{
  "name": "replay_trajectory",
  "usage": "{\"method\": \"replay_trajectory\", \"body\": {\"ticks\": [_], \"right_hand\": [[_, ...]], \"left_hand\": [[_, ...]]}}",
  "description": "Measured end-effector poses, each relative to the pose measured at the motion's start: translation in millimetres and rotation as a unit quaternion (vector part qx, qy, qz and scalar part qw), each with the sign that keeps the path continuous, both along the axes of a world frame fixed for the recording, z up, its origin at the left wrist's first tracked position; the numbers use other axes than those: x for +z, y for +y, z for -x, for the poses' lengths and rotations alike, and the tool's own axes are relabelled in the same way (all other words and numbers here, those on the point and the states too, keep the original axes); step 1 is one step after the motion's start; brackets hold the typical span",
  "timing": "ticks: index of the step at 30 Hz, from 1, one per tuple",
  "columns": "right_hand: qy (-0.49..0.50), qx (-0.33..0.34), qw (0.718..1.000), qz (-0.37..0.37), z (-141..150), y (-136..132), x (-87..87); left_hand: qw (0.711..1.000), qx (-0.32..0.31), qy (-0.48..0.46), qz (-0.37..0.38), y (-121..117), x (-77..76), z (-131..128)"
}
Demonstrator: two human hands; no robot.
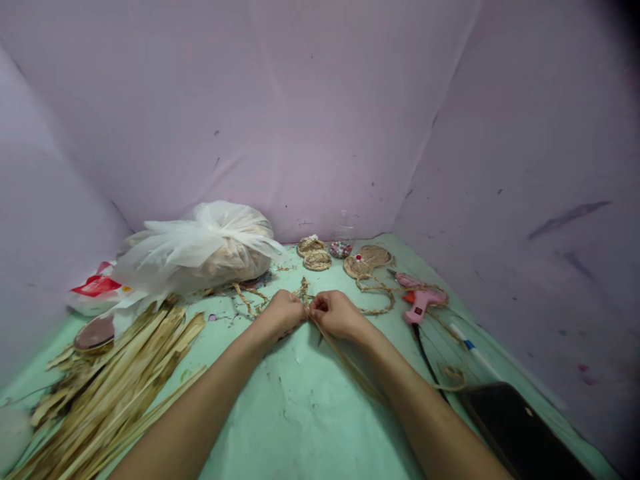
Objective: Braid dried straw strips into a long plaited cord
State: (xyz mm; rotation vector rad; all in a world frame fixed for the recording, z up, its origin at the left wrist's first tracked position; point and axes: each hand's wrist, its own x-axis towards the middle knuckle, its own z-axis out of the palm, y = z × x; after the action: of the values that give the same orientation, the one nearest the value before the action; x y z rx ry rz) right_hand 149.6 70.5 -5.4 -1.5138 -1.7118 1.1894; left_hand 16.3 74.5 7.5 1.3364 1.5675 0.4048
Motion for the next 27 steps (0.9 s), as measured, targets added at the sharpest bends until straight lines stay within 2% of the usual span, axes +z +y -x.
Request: {"method": "replay_trajectory", "body": {"ticks": [3, 5, 7, 10, 16, 22, 27], "right_hand": [[-0.168, 0.022, 0.978, -0.124, 1, -4, 4.8], [-0.229, 0.030, 0.961, -0.150, 3, -7, 8.2], [-0.245, 0.026, 0.957, -0.156, 5, -9, 10.0], [-0.225, 0.020, 0.963, -0.149, 4, -7, 7.3], [-0.090, 0.022, 0.995, -0.020, -8, 5, -6.4], [-0.062, 0.005, 0.998, -0.022, -17, 9, -11.3], [-0.056, 0.012, 0.998, 0.004, -17, 9, -11.1]], "left_hand": [[1.000, 0.026, -0.010, -0.003, -1, -1.7, -3], [0.999, 0.044, -0.018, 0.007, -3, -0.8, -5], [0.998, 0.051, -0.024, 0.013, -4, 0.9, -7], [0.998, 0.051, -0.034, 0.014, -6, 3.7, -8], [0.998, 0.053, -0.044, 0.013, -6, 6.4, -8], [0.996, 0.075, -0.050, 0.016, -6, 2.7, -9], [0.994, 0.090, -0.063, 0.016, -8, 2.0, -10]]}}
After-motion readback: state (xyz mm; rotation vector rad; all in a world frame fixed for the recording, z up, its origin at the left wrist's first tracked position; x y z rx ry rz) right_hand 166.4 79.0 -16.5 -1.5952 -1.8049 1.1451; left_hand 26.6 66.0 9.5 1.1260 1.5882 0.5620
